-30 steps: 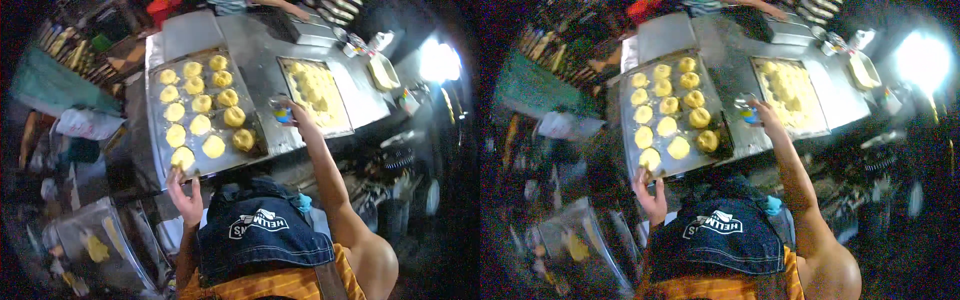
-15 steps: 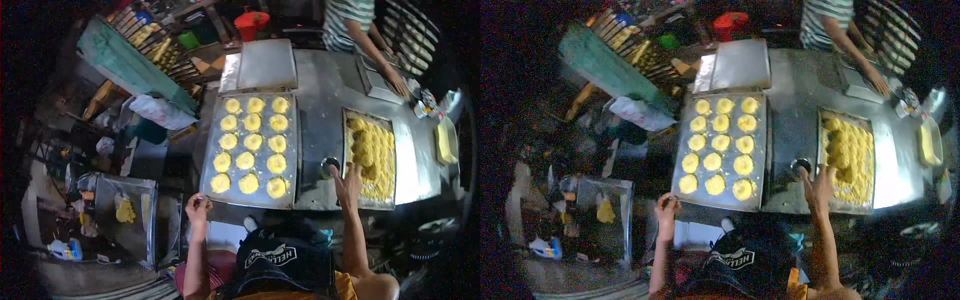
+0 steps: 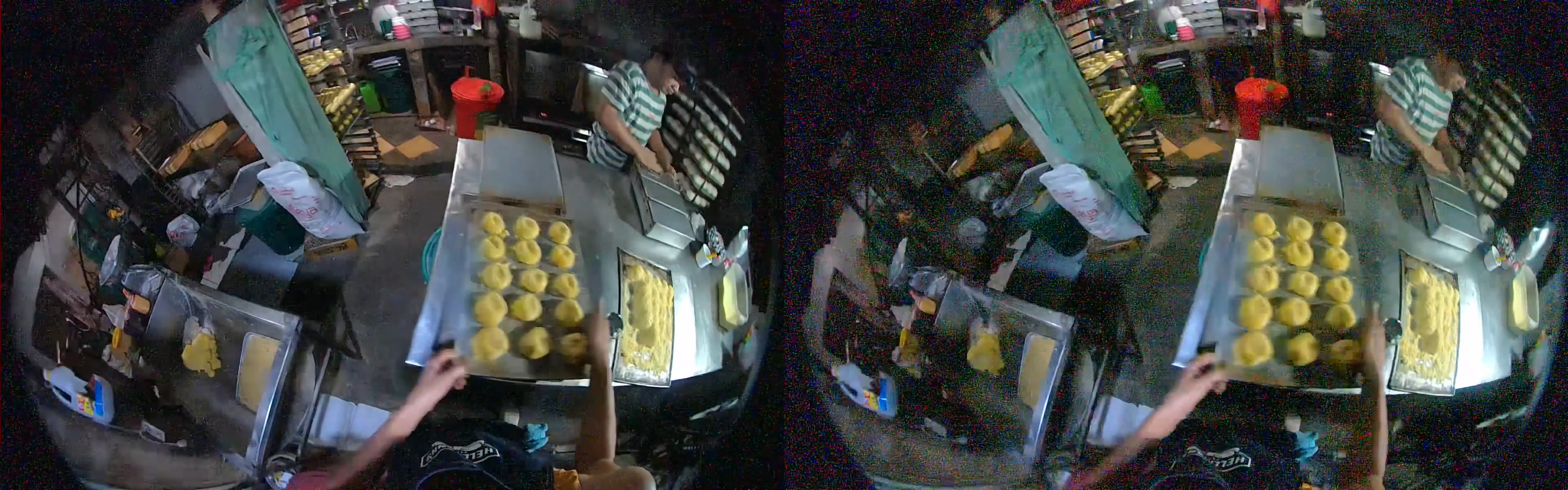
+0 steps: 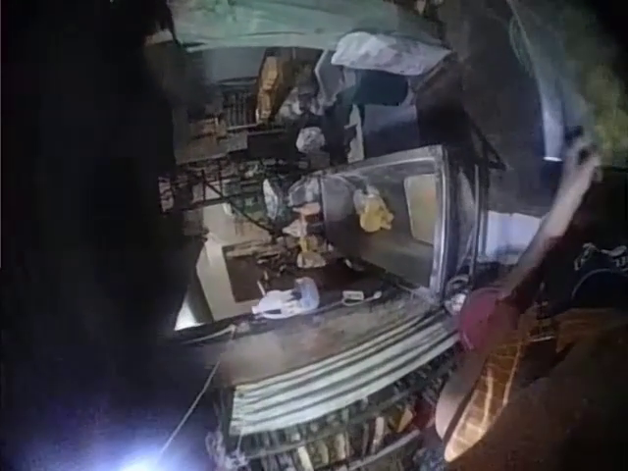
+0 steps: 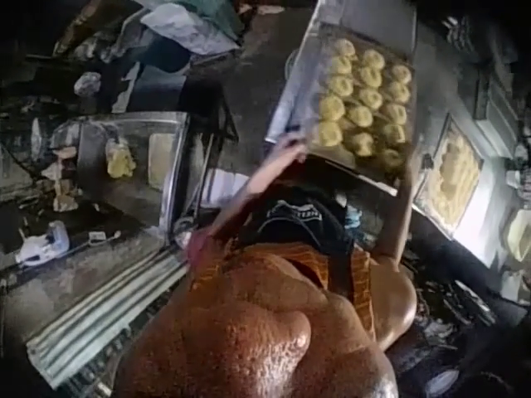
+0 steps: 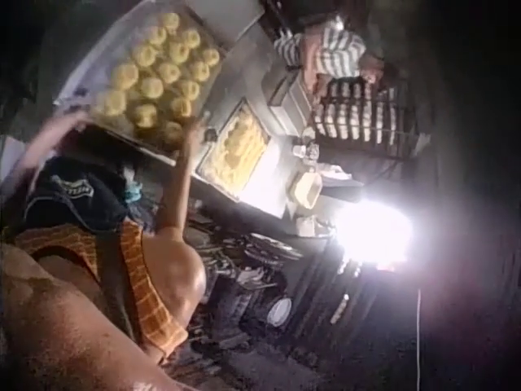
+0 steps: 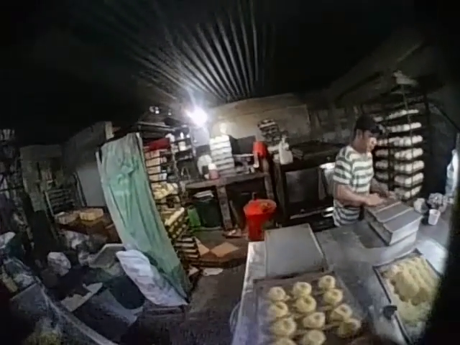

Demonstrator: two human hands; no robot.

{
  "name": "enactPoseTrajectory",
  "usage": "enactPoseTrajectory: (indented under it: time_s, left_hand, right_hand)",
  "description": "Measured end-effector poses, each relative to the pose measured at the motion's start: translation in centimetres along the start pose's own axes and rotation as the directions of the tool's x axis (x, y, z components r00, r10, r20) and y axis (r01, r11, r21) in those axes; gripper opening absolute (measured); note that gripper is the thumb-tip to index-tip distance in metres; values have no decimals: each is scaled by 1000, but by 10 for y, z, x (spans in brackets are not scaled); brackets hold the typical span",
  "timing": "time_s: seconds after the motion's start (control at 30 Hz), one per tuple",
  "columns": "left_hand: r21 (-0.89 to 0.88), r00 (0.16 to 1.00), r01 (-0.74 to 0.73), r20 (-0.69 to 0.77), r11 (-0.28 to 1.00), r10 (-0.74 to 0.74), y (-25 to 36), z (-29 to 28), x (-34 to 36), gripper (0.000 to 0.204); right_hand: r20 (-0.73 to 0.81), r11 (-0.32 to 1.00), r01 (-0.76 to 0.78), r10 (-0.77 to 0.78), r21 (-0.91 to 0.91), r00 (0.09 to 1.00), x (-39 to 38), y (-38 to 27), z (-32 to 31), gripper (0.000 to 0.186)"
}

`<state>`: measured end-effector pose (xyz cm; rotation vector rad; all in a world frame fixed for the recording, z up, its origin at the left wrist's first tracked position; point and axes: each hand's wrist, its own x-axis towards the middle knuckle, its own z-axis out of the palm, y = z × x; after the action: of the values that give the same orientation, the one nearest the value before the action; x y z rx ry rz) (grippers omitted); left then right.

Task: Shaping dough balls on a tray, making indentations, and adding toppings from a can in a bakery.

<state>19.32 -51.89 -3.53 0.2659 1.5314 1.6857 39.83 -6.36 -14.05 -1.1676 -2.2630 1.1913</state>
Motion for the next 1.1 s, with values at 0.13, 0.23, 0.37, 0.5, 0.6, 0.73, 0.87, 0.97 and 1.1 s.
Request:
enactPoseTrajectory:
  time_s: [0.13, 0.23, 0.37, 0.5, 0.6, 0.73, 0.87, 0.97, 1.1]
  left_hand:
    - [75, 966, -143, 228, 987, 122, -30, -64, 3, 55]
    - [62, 954, -31, 301, 998, 10, 46, -106, -31, 65]
    - [-280, 914, -16, 385, 960, 127, 57, -161, -28, 59]
    - [-348, 924, -34, 346, 937, 162, 76, -235, 4, 57]
    - [-409, 914, -53, 347, 911, 209, 135, -276, 21, 48]
    - [280, 942, -333, 52, 900, 332, 118, -388, 88, 19]
    - [302, 903, -430, 155, 851, 402, 152, -472, 172, 20]
    - [-554, 982, -66, 112, 830, 153, 192, -505, 225, 28]
    - [887, 908, -396, 339, 239, 246, 237, -568, 293, 68]
  right_hand:
    - [-302, 974, 225, -226, -37, 926, -50, -119, 20, 45]
    - [-240, 984, -29, 72, 179, 968, -113, -202, 33, 60]
    - [-129, 723, -232, 407, 651, 904, -141, -286, 75, 56]
    - [-194, 636, -79, 348, 767, 917, -103, -336, 144, 63]
    - [102, 656, -224, 219, 721, 970, -49, -299, 171, 76]
    - [332, 476, -374, 172, 796, 927, 15, -421, 257, 73]
    - [496, 274, -445, -151, 852, 855, 102, -475, 341, 76]
    - [168, 504, -83, -125, 859, 978, 128, -544, 387, 69]
    - [339, 607, -304, 61, 734, 939, 214, -520, 422, 62]
